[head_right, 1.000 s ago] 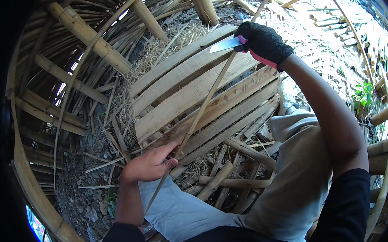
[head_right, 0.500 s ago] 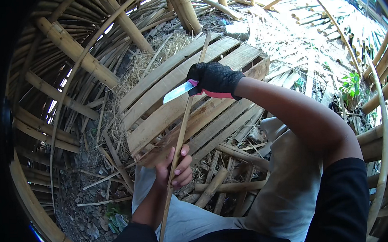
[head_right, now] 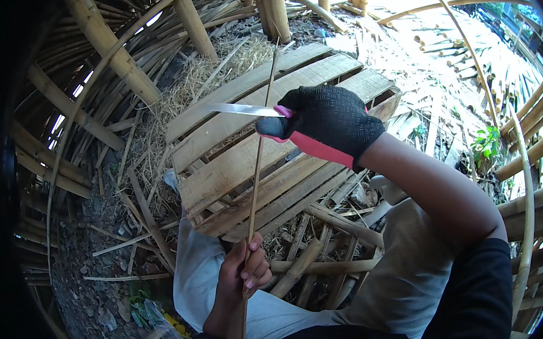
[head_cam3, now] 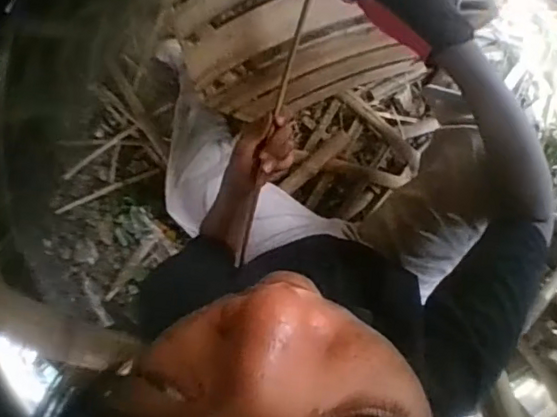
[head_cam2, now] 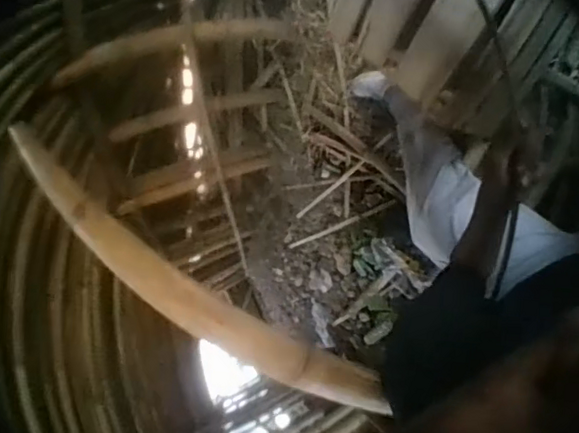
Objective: The person sits on a low platform and uses a knife to shave and smooth a long bamboo stick. They hold the stick with one hand and scrape along its length with the other, occasionally rotating the stick to work different sides.
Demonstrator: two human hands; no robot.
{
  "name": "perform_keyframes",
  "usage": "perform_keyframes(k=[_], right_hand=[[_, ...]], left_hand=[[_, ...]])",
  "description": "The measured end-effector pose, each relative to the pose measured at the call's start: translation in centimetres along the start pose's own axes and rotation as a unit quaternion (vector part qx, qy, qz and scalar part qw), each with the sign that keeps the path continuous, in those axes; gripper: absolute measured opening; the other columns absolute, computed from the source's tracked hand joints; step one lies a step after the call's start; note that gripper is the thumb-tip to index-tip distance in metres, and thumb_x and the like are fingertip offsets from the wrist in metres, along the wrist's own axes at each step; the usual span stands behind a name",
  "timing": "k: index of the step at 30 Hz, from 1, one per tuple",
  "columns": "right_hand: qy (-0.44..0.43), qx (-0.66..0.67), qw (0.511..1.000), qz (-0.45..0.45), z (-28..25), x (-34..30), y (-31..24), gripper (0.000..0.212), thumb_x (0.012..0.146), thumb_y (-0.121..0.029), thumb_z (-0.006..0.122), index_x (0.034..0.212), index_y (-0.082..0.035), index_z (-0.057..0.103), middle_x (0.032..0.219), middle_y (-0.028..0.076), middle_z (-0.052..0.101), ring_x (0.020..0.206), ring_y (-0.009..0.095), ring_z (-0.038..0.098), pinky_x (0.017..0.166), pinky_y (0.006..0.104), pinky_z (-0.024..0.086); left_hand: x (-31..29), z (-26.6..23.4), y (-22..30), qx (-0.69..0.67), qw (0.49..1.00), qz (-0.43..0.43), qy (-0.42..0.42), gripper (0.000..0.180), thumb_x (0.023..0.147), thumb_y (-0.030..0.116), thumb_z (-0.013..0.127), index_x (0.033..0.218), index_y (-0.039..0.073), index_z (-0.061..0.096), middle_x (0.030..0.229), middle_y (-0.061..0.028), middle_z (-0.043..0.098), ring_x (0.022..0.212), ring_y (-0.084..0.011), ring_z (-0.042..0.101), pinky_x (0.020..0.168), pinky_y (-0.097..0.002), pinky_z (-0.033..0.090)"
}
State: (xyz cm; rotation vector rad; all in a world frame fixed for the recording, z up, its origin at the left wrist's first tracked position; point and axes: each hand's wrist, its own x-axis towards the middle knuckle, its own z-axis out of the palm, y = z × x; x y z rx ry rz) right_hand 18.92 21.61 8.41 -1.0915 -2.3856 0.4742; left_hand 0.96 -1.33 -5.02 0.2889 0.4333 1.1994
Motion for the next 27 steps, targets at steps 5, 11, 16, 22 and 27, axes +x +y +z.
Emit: perform_keyframes(k=[5, 11, 16, 22, 27], right_hand=[[-0.121, -0.05, 0.991, -0.032, 2.6, -0.9, -1.1, 0.035, 0.092, -0.04, 0.065, 0.107, -0.008, 0.07, 0.09, 0.018, 0.071, 0.086, 0.036, 0.07, 0.075, 0.0428, 0.054], [-0.104, -0.031, 0.984, -0.139, 4.9, -2.0, -1.1, 0.029, 0.088, -0.036, 0.072, 0.1, -0.01, 0.07, 0.086, 0.012, 0.068, 0.078, 0.031, 0.07, 0.069, 0.0397, 0.054], [-0.221, -0.033, 0.975, 0.006, 4.3, -1.3, -2.4, 0.029, 0.089, -0.039, 0.072, 0.093, -0.01, 0.073, 0.088, 0.011, 0.069, 0.081, 0.03, 0.069, 0.07, 0.0378, 0.055], [-0.166, -0.04, 0.976, -0.134, 5.5, -2.6, -1.0, 0.028, 0.087, -0.034, 0.073, 0.099, -0.009, 0.072, 0.088, 0.012, 0.07, 0.083, 0.032, 0.069, 0.071, 0.0407, 0.055], [-0.159, -0.013, 0.959, -0.235, 7.1, -2.8, 0.7, 0.024, 0.088, -0.03, 0.071, 0.101, -0.011, 0.071, 0.084, 0.012, 0.068, 0.08, 0.033, 0.069, 0.069, 0.0429, 0.055]], left_hand=[[-1.8, -2.9, 0.2, -0.061, 0.997, -0.046, -0.024, 0.03, 0.108, 0.041, 0.038, 0.104, 0.012, 0.042, 0.056, 0.0034, 0.04, 0.043, -0.0082, 0.041, 0.04, -0.0231, 0.031], [-2.2, -4.3, 0.5, -0.093, 0.982, -0.111, -0.119, 0.032, 0.107, 0.042, 0.039, 0.101, 0.011, 0.043, 0.06, 0.0, 0.042, 0.046, -0.0132, 0.049, 0.04, -0.0245, 0.04], [-2.1, -5.1, -0.5, -0.021, 0.994, -0.094, -0.05, 0.035, 0.105, 0.044, 0.043, 0.097, 0.01, 0.045, 0.066, -0.0026, 0.047, 0.053, -0.0163, 0.057, 0.041, -0.0251, 0.045], [-1.6, -5.6, -1.1, -0.014, 0.991, -0.091, -0.099, 0.039, 0.103, 0.047, 0.046, 0.096, 0.009, 0.045, 0.061, -0.0012, 0.043, 0.049, -0.0139, 0.053, 0.04, -0.0251, 0.041], [-1.7, -4.6, -0.6, 0.0, 0.993, -0.103, -0.064, 0.039, 0.104, 0.047, 0.044, 0.095, 0.009, 0.045, 0.056, 0.0005, 0.038, 0.042, -0.0122, 0.045, 0.038, -0.0262, 0.037]])
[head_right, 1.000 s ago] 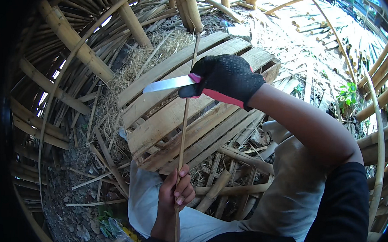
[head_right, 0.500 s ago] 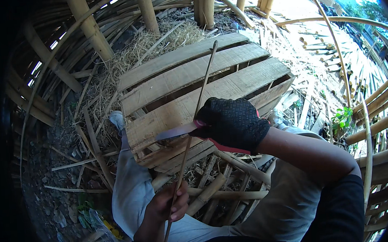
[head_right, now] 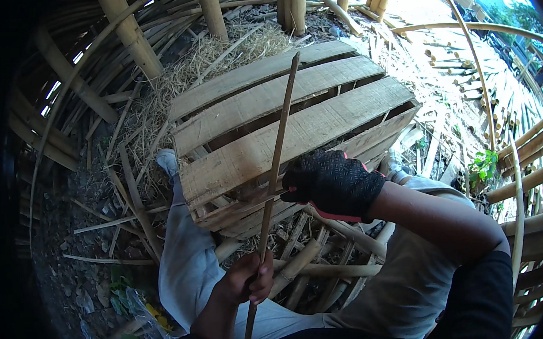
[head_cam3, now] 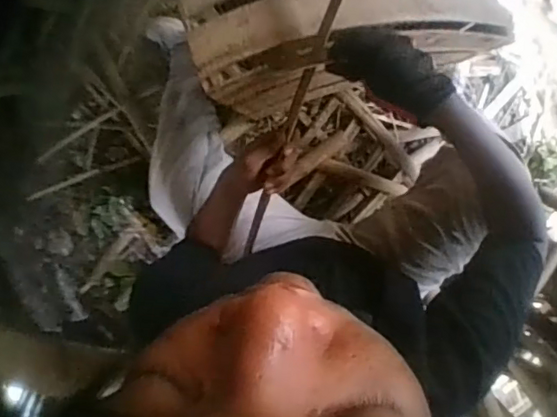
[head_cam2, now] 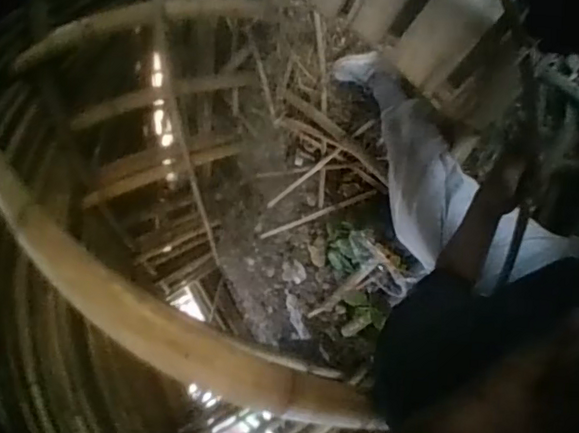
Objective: The person sits on a low platform and uses a knife to shave and smooth a long bamboo stick. They hold the stick with one hand and scrape along its length with the other, occasionally rotating the stick to work different sides.
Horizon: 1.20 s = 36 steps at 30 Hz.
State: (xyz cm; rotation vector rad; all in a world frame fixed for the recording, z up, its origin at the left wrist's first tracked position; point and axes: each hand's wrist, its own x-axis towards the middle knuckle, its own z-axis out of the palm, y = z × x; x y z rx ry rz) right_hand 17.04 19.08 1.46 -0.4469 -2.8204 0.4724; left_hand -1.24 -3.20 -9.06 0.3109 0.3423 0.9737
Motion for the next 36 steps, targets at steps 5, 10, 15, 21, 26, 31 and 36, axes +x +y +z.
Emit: perform_keyframes(k=[5, 10, 15, 21, 26, 31, 36], right_hand=[[-0.098, -0.062, 0.985, 0.127, -1.7, 0.3, -3.3, 0.037, 0.096, -0.046, 0.058, 0.091, -0.012, 0.071, 0.084, 0.012, 0.07, 0.079, 0.033, 0.07, 0.069, 0.0441, 0.054], [-0.141, -0.014, 0.972, 0.185, -0.4, 0.5, -5.7, 0.047, 0.093, -0.057, 0.057, 0.084, -0.013, 0.072, 0.077, 0.011, 0.07, 0.073, 0.032, 0.07, 0.066, 0.0421, 0.054], [-0.109, -0.1, 0.983, 0.111, 0.1, 1.1, -5.5, 0.05, 0.093, -0.056, 0.058, 0.075, -0.012, 0.072, 0.067, 0.011, 0.068, 0.061, 0.032, 0.068, 0.056, 0.0411, 0.053], [-0.094, -0.112, 0.976, 0.16, -0.9, 3.0, -3.3, 0.054, 0.1, -0.054, 0.046, 0.08, -0.012, 0.074, 0.064, 0.014, 0.065, 0.059, 0.03, 0.068, 0.055, 0.0416, 0.053], [-0.143, -0.097, 0.985, 0.006, -0.6, 2.1, -4.3, 0.053, 0.096, -0.055, 0.051, 0.076, -0.01, 0.073, 0.065, 0.012, 0.066, 0.062, 0.03, 0.068, 0.055, 0.0417, 0.052], [-0.019, -0.11, 0.993, -0.023, 0.7, 2.0, -3.5, 0.05, 0.091, -0.055, 0.061, 0.067, -0.012, 0.068, 0.06, 0.008, 0.063, 0.054, 0.028, 0.065, 0.049, 0.0408, 0.05], [-0.087, -0.113, 0.989, 0.028, -0.5, 2.1, -4.8, 0.054, 0.095, -0.056, 0.053, 0.071, -0.011, 0.07, 0.062, 0.01, 0.064, 0.057, 0.029, 0.066, 0.052, 0.0406, 0.052]], left_hand=[[0.3, -0.1, 0.2, -0.029, 0.999, 0.021, 0.004, 0.037, 0.105, 0.047, 0.042, 0.095, 0.012, 0.046, 0.057, 0.0027, 0.036, 0.039, -0.0092, 0.037, 0.038, -0.0235, 0.033], [0.0, -0.3, 0.2, -0.161, 0.986, -0.01, -0.029, 0.037, 0.106, 0.046, 0.038, 0.091, 0.014, 0.045, 0.054, 0.0057, 0.031, 0.036, -0.0054, 0.03, 0.034, -0.0217, 0.026], [-0.5, 0.1, -0.1, -0.231, 0.972, -0.017, -0.046, 0.037, 0.108, 0.045, 0.035, 0.089, 0.015, 0.044, 0.051, 0.0065, 0.027, 0.033, -0.0044, 0.024, 0.031, -0.0227, 0.021], [-0.8, -0.1, 0.2, -0.233, 0.971, -0.028, -0.035, 0.038, 0.107, 0.048, 0.032, 0.089, 0.017, 0.044, 0.051, 0.0067, 0.026, 0.033, -0.0042, 0.023, 0.031, -0.0226, 0.021], [-0.6, 0.8, 0.0, -0.143, 0.989, -0.005, 0.037, 0.038, 0.108, 0.047, 0.031, 0.089, 0.016, 0.043, 0.051, 0.0071, 0.025, 0.033, -0.0036, 0.022, 0.031, -0.0227, 0.019], [-0.1, 0.0, 0.7, -0.22, 0.975, -0.007, -0.021, 0.041, 0.108, 0.048, 0.031, 0.088, 0.015, 0.044, 0.051, 0.0069, 0.026, 0.034, -0.0049, 0.026, 0.032, -0.0232, 0.023], [1.2, -0.4, 0.6, -0.06, 0.994, 0.069, 0.057, 0.047, 0.108, 0.046, 0.032, 0.079, 0.011, 0.045, 0.061, -0.0003, 0.04, 0.037, -0.0096, 0.036, 0.035, -0.0235, 0.03]])
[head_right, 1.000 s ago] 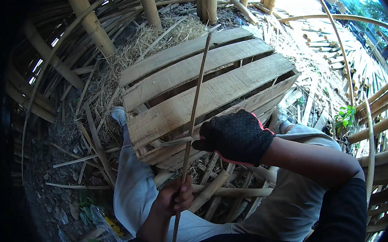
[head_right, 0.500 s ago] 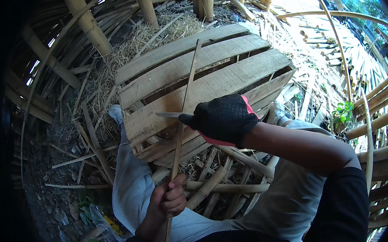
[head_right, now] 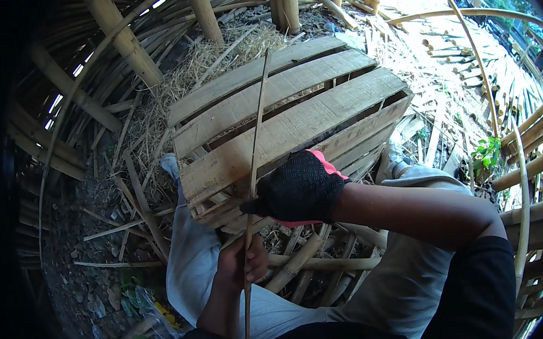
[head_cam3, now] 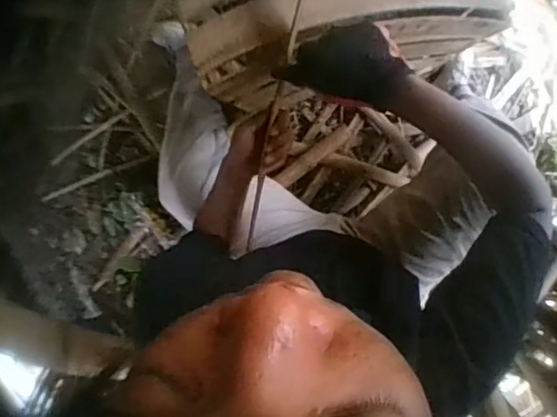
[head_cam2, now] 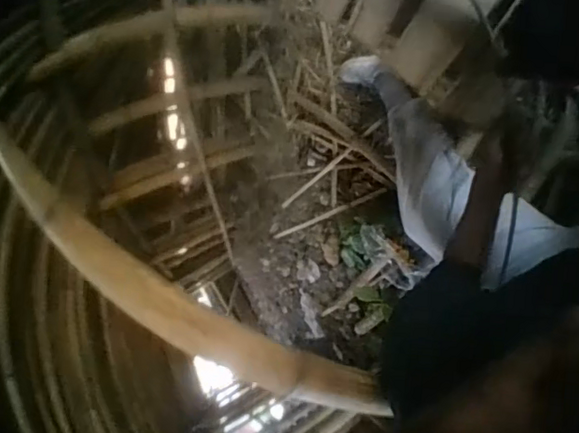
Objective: The person sits on a low platform and uses a knife to shave and smooth a long bamboo stick. They hold the stick with one hand and scrape along its length with the other, occasionally rotating the stick to work different sides.
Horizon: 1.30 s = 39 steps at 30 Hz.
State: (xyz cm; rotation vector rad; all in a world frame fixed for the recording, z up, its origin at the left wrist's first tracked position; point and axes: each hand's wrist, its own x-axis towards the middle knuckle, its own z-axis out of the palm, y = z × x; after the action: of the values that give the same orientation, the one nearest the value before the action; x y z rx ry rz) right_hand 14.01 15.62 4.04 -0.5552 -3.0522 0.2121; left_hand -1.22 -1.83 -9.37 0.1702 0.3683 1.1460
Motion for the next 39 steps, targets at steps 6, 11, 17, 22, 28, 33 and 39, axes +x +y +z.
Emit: perform_keyframes(k=[6, 11, 17, 22, 28, 33, 39], right_hand=[[-0.049, -0.007, 0.999, -0.01, -1.3, -0.8, 0.6, 0.04, 0.097, -0.051, 0.052, 0.094, -0.02, 0.077, 0.075, 0.009, 0.07, 0.07, 0.029, 0.071, 0.062, 0.0403, 0.056], [-0.025, 0.0, 1.0, 0.013, -1.0, -0.6, 2.3, 0.043, 0.095, -0.051, 0.055, 0.093, -0.013, 0.075, 0.078, 0.01, 0.071, 0.077, 0.029, 0.072, 0.066, 0.0412, 0.057], [-0.046, 0.014, 0.999, 0.026, -0.9, -1.3, 3.1, 0.039, 0.095, -0.049, 0.057, 0.093, -0.013, 0.071, 0.081, 0.01, 0.07, 0.078, 0.032, 0.07, 0.068, 0.0428, 0.056], [0.037, 0.098, 0.994, 0.005, 0.6, -1.9, 4.3, 0.033, 0.093, -0.044, 0.062, 0.091, -0.013, 0.071, 0.08, 0.011, 0.07, 0.078, 0.032, 0.07, 0.068, 0.0424, 0.055], [-0.03, 0.029, 0.997, 0.066, -0.6, -1.5, 0.2, 0.035, 0.089, -0.048, 0.064, 0.082, -0.015, 0.072, 0.073, 0.009, 0.068, 0.069, 0.029, 0.07, 0.06, 0.043, 0.053], [0.038, -0.045, 0.997, 0.043, 0.1, 0.1, 3.4, 0.039, 0.093, -0.05, 0.058, 0.078, -0.017, 0.073, 0.07, 0.009, 0.068, 0.062, 0.029, 0.069, 0.055, 0.0421, 0.052], [0.184, -0.122, 0.974, -0.054, 0.9, -0.1, 3.0, 0.039, 0.093, -0.05, 0.058, 0.085, -0.016, 0.076, 0.071, 0.01, 0.07, 0.065, 0.03, 0.07, 0.061, 0.0426, 0.054]], left_hand=[[2.6, 1.3, 0.4, 0.194, 0.968, 0.101, 0.121, 0.054, 0.107, 0.047, 0.035, 0.071, 0.008, 0.047, 0.08, -0.0084, 0.05, 0.036, -0.0109, 0.043, 0.033, -0.0233, 0.038], [2.6, 3.2, 2.9, 0.193, 0.97, 0.007, 0.146, 0.049, 0.106, 0.048, 0.038, 0.081, 0.007, 0.05, 0.074, -0.0055, 0.052, 0.032, -0.0091, 0.042, 0.027, -0.0211, 0.032], [3.7, 5.6, 1.5, 0.243, 0.929, 0.085, 0.266, 0.039, 0.105, 0.047, 0.041, 0.093, 0.011, 0.048, 0.059, -0.0019, 0.047, 0.033, -0.0128, 0.044, 0.03, -0.0274, 0.038], [2.4, 3.3, 2.6, 0.225, 0.967, 0.057, 0.105, 0.039, 0.106, 0.047, 0.04, 0.095, 0.01, 0.049, 0.054, 0.0014, 0.037, 0.034, -0.0098, 0.037, 0.033, -0.0264, 0.034], [2.0, 3.0, 2.8, 0.105, 0.991, -0.028, 0.079, 0.038, 0.106, 0.048, 0.038, 0.092, 0.013, 0.047, 0.054, 0.0052, 0.029, 0.034, -0.0045, 0.025, 0.033, -0.0228, 0.023], [1.4, 4.9, 2.2, 0.065, 0.993, -0.05, 0.09, 0.037, 0.107, 0.047, 0.035, 0.094, 0.014, 0.047, 0.054, 0.0059, 0.028, 0.035, -0.0037, 0.023, 0.033, -0.0214, 0.021], [0.9, 5.0, 2.2, -0.016, 0.996, -0.078, 0.048, 0.034, 0.109, 0.044, 0.033, 0.095, 0.015, 0.045, 0.054, 0.0068, 0.027, 0.035, -0.003, 0.023, 0.034, -0.0207, 0.021]])
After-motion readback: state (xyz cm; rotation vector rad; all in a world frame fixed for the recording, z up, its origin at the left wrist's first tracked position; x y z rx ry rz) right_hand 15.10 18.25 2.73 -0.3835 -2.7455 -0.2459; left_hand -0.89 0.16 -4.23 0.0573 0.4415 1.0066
